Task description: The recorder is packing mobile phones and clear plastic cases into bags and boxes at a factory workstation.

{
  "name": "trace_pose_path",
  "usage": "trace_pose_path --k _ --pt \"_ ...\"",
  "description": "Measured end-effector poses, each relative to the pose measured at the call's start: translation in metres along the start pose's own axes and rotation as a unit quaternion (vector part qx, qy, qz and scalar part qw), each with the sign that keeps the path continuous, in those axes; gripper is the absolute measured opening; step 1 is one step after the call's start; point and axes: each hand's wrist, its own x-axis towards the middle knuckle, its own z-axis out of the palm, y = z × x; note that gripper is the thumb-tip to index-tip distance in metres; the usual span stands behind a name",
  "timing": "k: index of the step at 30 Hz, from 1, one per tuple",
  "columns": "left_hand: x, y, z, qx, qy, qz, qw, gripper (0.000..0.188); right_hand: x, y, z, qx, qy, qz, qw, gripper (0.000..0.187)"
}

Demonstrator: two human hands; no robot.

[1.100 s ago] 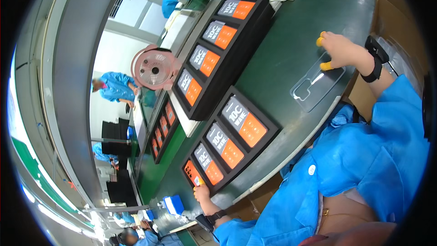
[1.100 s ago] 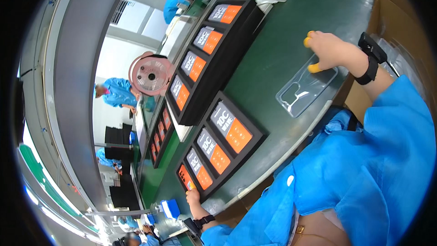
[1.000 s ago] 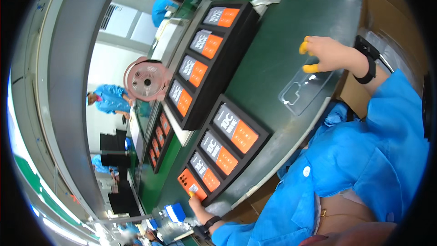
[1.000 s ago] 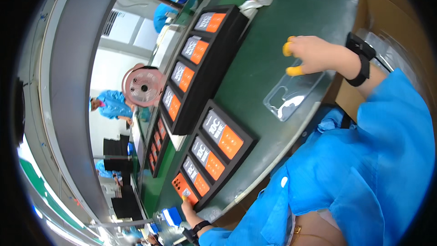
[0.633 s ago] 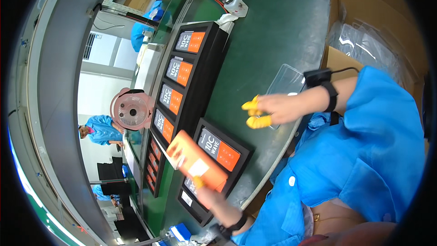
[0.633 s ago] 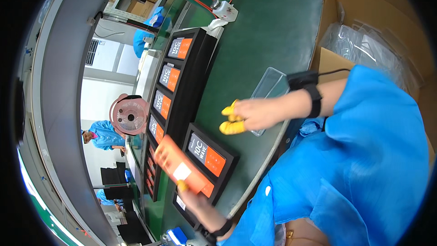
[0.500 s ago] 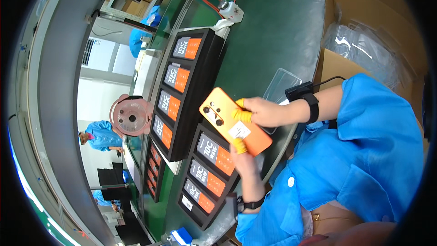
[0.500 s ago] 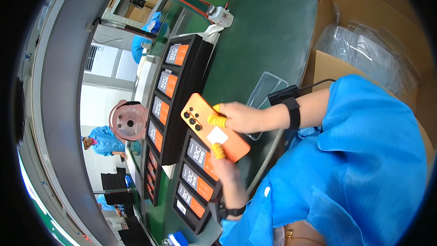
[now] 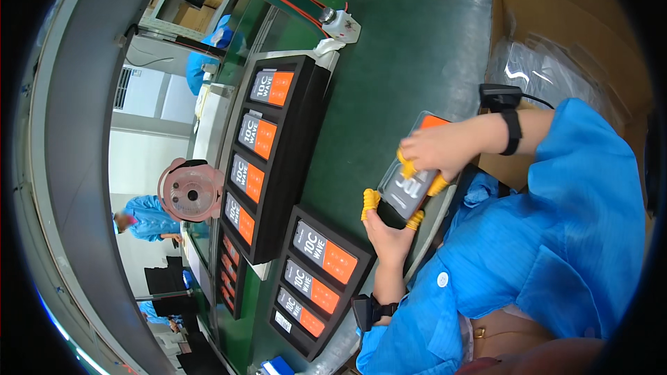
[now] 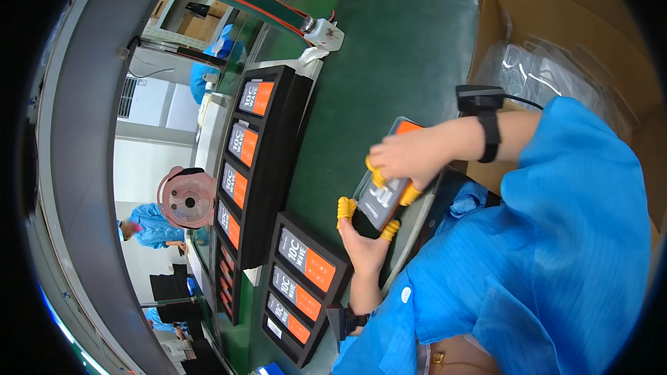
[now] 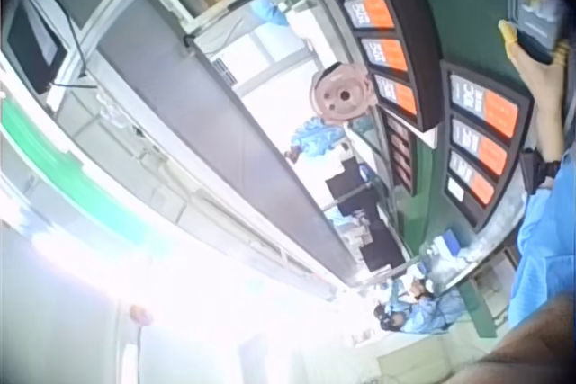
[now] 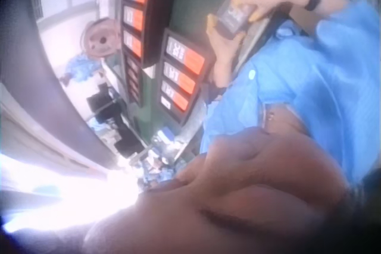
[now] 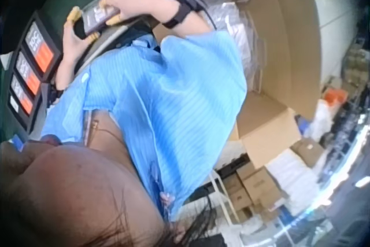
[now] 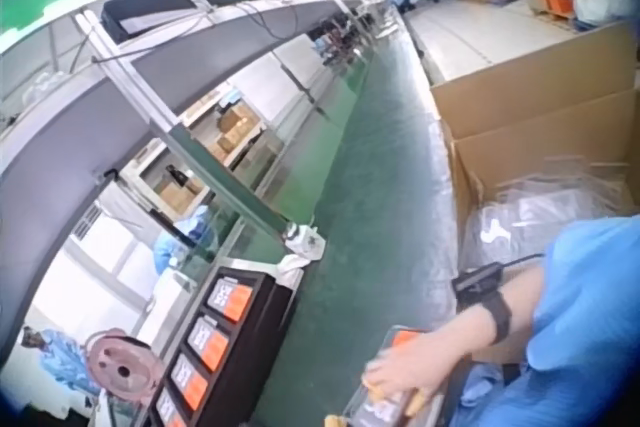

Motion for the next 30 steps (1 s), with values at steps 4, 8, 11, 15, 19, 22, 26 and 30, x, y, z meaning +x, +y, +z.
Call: trace_pose_path --k 4,8,11,15,19,22,26,30 --pt "0.003 -0.011 0.005 -0.034 0.013 0.007 0.999 0.082 0.001 0.027 0.008 -0.108 0.034 0.067 0.991 0.078" --pt "-0.004 -0.001 0.004 -0.202 0.061 -0.004 0.977 0.085 0.007 0.024 0.005 -0.054 -0.037 0.117 0.991 0.080" --pt "-0.013 -0.012 0.000 -0.228 0.058 -0.049 0.971 0.087 0.013 -0.002 -0.004 -0.060 0.054 0.122 0.989 0.081" --pt "-0.027 0.007 -0.016 -0.445 0.036 -0.088 0.891 0.066 0.026 -0.031 0.002 -0.069 0.147 0.088 0.983 0.094" --pt "-0.037 0.017 -0.040 -0.392 0.114 -0.055 0.911 0.040 0.041 -0.056 0.001 -0.049 0.188 0.078 0.978 0.097" --pt "-0.054 0.007 -0.052 -0.277 0.130 -0.059 0.950 0.035 0.057 -0.053 -0.001 0.099 0.095 0.081 0.987 0.086" --pt "-0.073 0.005 -0.062 -0.227 0.180 -0.065 0.955 0.027 0.088 -0.048 0.010 0.140 -0.022 0.090 0.986 0.037" --pt "-0.089 -0.024 -0.068 -0.073 0.257 -0.080 0.960 0.019 0.102 -0.066 0.035 0.066 -0.006 0.008 0.998 0.035"
